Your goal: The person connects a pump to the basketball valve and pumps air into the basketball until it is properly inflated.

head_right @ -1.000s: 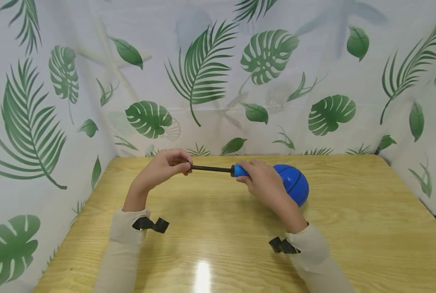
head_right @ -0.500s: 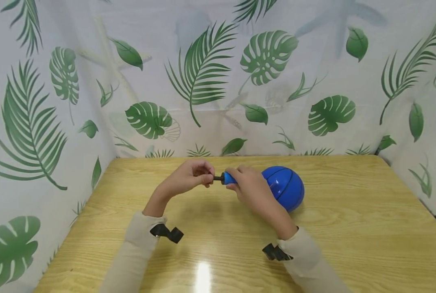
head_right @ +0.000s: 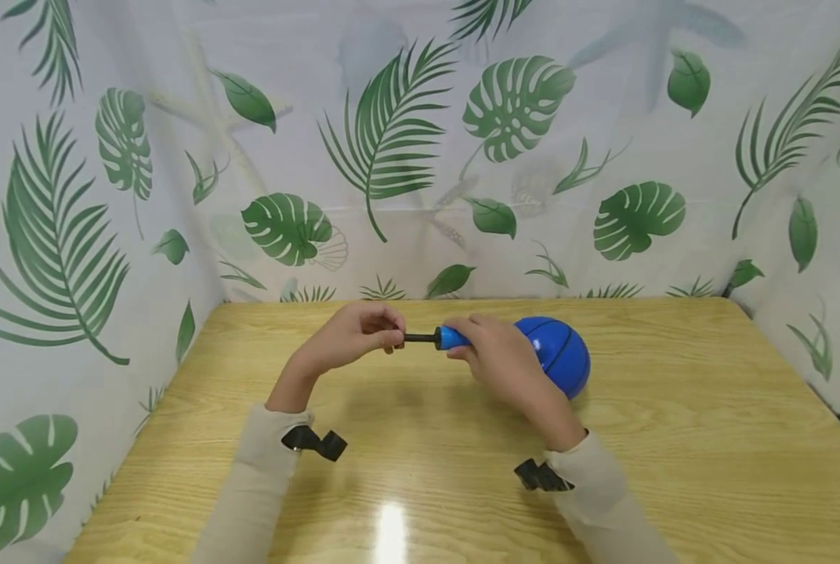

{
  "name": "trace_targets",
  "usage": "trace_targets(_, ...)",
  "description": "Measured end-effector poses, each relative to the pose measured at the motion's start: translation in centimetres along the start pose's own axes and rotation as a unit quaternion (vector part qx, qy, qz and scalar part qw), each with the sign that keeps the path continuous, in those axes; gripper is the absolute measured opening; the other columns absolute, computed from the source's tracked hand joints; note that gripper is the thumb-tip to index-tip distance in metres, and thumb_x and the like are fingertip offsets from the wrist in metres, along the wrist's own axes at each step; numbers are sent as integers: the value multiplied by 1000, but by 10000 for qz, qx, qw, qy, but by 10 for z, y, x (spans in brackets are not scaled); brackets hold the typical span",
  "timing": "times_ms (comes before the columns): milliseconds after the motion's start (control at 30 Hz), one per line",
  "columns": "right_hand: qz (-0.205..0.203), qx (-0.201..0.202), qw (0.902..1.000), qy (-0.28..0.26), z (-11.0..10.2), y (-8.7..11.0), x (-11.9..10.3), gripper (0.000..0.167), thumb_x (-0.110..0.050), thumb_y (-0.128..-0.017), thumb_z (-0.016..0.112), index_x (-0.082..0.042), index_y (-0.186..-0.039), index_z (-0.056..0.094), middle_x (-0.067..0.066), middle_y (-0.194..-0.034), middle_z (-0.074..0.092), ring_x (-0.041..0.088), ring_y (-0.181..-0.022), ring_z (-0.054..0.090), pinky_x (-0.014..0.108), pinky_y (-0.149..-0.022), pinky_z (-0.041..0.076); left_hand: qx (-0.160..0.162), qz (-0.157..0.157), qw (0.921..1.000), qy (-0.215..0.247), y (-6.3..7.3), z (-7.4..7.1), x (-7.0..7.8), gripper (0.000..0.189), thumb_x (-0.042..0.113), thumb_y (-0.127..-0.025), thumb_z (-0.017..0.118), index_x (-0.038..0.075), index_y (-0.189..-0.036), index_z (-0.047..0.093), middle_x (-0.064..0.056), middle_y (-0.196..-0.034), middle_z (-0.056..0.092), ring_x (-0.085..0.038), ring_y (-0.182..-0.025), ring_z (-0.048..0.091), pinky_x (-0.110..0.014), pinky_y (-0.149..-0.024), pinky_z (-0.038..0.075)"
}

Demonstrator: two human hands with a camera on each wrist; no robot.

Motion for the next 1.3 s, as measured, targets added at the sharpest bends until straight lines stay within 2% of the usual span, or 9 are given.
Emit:
trace_targets(100, 123, 14, 9999, -47, -6, 2, 7, 41, -19, -97, 70, -7, -135, 64, 15, -119, 73, 36, -109, 69, 52, -90, 56, 214, -9, 9998, 13, 8, -15, 2, 9, 11, -101, 65, 3, -103, 69, -11, -93, 70, -22, -82, 67, -32, -75, 57)
trace_targets(233, 188, 9, 9998, -56, -8, 3, 14, 44, -20, -97, 70, -6, -137, 62, 15, -115, 73, 35, -106, 69, 51, -88, 56, 478, -17, 9989, 16, 17, -28, 5, 10, 9, -101, 64, 2, -106, 69, -13, -95, 71, -26, -86, 68, -33, -80, 57)
trace_targets(333, 181, 4, 9998, 0, -7, 3, 15, 44, -21, -98, 69, -5, -138, 62, 14, -110, 72, 34, -101, 69, 50, -85, 56, 535, -9, 9986, -2, 19, -30, 5, 10, 9, -101, 64, 2, -106, 69, -13, -96, 71, -30, -89, 69, -33, -81, 58)
trace_targets(433, 177, 52, 9998, 43, -7, 3, 14, 41, -19, -98, 69, -3, -135, 63, 14, -105, 71, 32, -95, 68, 48, -81, 55, 468, 17, 9989, 58, 17, -25, 6, 9, 7, -101, 64, 1, -105, 68, -13, -95, 70, -35, -88, 68, -33, -80, 58)
trace_targets(533, 128, 130, 9998, 51, -5, 3, 12, 38, -16, -97, 70, -2, -131, 65, 16, -107, 71, 34, -97, 68, 50, -83, 56, 386, 23, 9992, 122, 12, -16, 4, 7, 6, -101, 63, 0, -103, 67, -13, -93, 69, -38, -87, 67, -32, -78, 58)
trace_targets(633, 51, 166, 9998, 26, -1, 3, 6, 35, -16, -96, 71, -2, -128, 66, 17, -108, 71, 35, -99, 68, 50, -84, 56, 306, 9, 9994, 129, 8, -6, 4, 7, 6, -101, 62, 1, -103, 66, -13, -92, 68, -33, -85, 67, -31, -77, 57)
trace_targets(933, -293, 258, 9992, 97, 9, 1, -9, 31, -13, -94, 74, -3, -122, 68, 9, -96, 68, 23, -85, 61, 38, -72, 51, 2, -121, 9999, 32, -7, 23, 3, 8, 10, -101, 63, 2, -102, 66, -11, -91, 67, -18, -79, 65, -25, -72, 55)
trace_targets(1067, -288, 224, 9993, 122, 10, 0, -11, 32, -16, -94, 73, -3, -123, 68, 8, -95, 68, 22, -83, 61, 36, -71, 49, -85, -63, 9999, -13, -8, 24, 2, 8, 10, -102, 63, 2, -103, 65, -12, -93, 66, -15, -78, 64, -26, -72, 56)
trace_targets(1300, -118, -19, 9999, -49, 7, -3, -7, 36, -20, -95, 73, -7, -128, 68, 5, -94, 67, 17, -80, 58, 33, -70, 47, -257, -4, 9996, 142, -8, 14, 2, 11, 9, -102, 62, 0, -106, 66, -14, -93, 66, -14, -80, 64, -29, -75, 57)
Point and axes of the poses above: each hand's wrist, its own y-axis away from the middle knuckle, its own z-axis out of the palm, x = y × z, the point moved 2 cm from there along -y, towards the middle knuckle
